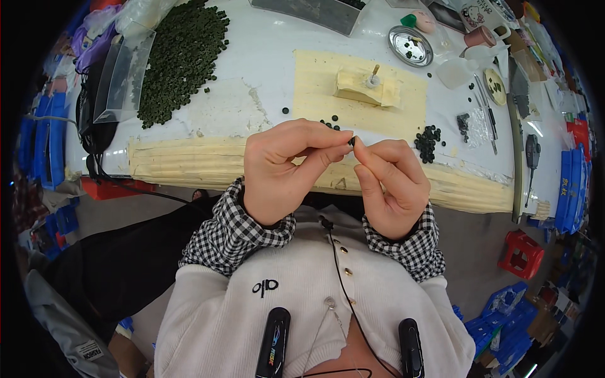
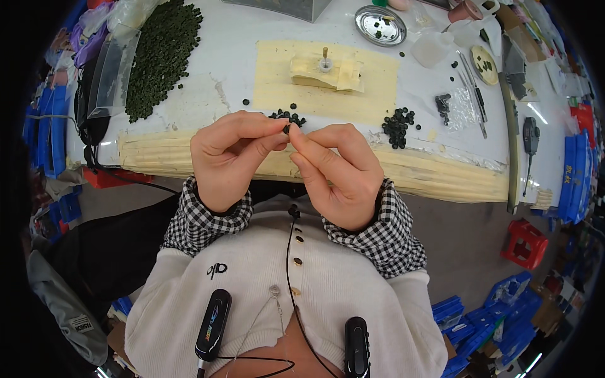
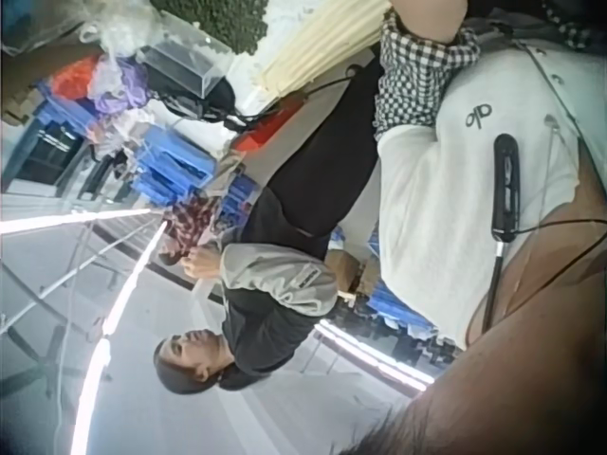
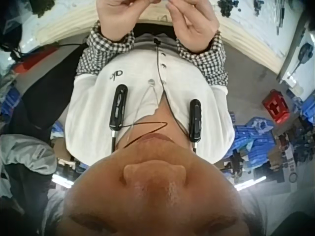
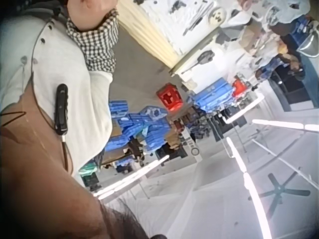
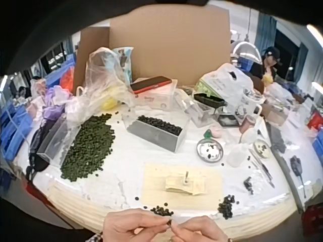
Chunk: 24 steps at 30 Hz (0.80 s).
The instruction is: Assembling small black plastic components by hand at a factory workbench.
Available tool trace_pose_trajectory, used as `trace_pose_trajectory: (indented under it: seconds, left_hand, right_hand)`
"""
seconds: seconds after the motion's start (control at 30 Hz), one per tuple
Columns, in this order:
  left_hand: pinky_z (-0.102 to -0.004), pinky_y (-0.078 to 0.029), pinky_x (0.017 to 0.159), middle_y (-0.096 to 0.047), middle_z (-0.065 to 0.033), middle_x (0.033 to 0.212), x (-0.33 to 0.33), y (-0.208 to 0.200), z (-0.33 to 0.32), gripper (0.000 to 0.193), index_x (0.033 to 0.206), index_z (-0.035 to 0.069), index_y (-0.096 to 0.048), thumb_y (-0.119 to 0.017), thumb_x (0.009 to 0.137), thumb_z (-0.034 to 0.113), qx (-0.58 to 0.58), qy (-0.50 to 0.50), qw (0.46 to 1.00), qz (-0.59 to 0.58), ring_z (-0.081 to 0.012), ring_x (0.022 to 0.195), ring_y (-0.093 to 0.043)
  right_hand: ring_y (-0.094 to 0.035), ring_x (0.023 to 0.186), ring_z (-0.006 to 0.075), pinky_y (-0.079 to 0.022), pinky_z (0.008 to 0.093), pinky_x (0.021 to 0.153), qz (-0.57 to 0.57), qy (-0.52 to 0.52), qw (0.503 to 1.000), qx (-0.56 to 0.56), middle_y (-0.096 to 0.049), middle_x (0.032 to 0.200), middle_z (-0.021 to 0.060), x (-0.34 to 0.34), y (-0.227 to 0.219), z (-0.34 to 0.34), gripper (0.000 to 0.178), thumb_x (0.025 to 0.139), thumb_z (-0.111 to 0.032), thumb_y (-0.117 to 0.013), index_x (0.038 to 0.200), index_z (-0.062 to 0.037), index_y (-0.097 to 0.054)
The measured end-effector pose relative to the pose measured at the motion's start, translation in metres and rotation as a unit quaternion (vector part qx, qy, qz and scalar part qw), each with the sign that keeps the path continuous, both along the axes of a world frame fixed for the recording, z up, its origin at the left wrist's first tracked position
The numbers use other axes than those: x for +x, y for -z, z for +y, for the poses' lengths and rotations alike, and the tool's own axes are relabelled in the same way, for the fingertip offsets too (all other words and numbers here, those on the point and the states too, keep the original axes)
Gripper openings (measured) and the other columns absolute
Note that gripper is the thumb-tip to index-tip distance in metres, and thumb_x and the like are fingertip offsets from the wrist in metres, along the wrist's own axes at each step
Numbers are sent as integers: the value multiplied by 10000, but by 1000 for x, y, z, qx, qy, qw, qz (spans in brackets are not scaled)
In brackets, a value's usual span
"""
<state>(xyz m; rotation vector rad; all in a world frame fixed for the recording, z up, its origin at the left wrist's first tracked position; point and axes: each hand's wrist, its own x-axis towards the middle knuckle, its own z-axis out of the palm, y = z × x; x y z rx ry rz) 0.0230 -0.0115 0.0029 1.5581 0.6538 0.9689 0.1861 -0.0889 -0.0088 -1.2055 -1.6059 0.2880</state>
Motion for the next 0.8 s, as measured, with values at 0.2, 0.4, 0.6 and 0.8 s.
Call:
trace_pose_trajectory:
  seconds: [0.2, 0.4, 0.6, 0.8]
  left_hand:
    - [-241, -557, 749, -687, -125, 933, 2, 1, -1, 156, 970, -62, -681, -672, 816, -83, -141, 38, 986, -83, -153, 845, -670]
    - [-241, -564, 784, -683, -133, 938, 1, -3, -2, 163, 972, -80, -667, -676, 810, -90, -166, 28, 982, -84, -161, 863, -677]
    - [-229, -543, 758, -678, -120, 934, -2, -1, -1, 160, 964, -63, -681, -679, 807, -93, -94, 26, 993, -61, -144, 845, -660]
    - [-227, -536, 730, -676, -121, 928, -4, -2, -2, 170, 967, -51, -691, -678, 804, -97, -93, 26, 994, -60, -143, 830, -657]
  right_hand:
    - [-567, 761, 166, -474, 250, 658, 58, -19, 998, -20, -607, 908, 88, 2, 0, -2, 345, 807, 51, -670, 1149, 4, -663]
    - [-566, 765, 166, -473, 250, 666, 64, -26, 998, -13, -606, 917, 86, 1, -1, -2, 348, 816, 52, -661, 1160, 0, -659]
    - [-567, 765, 172, -474, 253, 676, 51, -22, 998, -13, -604, 912, 85, 0, -3, -2, 348, 815, 41, -668, 1160, -6, -661]
    - [-569, 765, 174, -474, 257, 675, 46, -29, 998, -13, -604, 916, 86, 0, -3, -2, 349, 809, 45, -673, 1155, -4, -663]
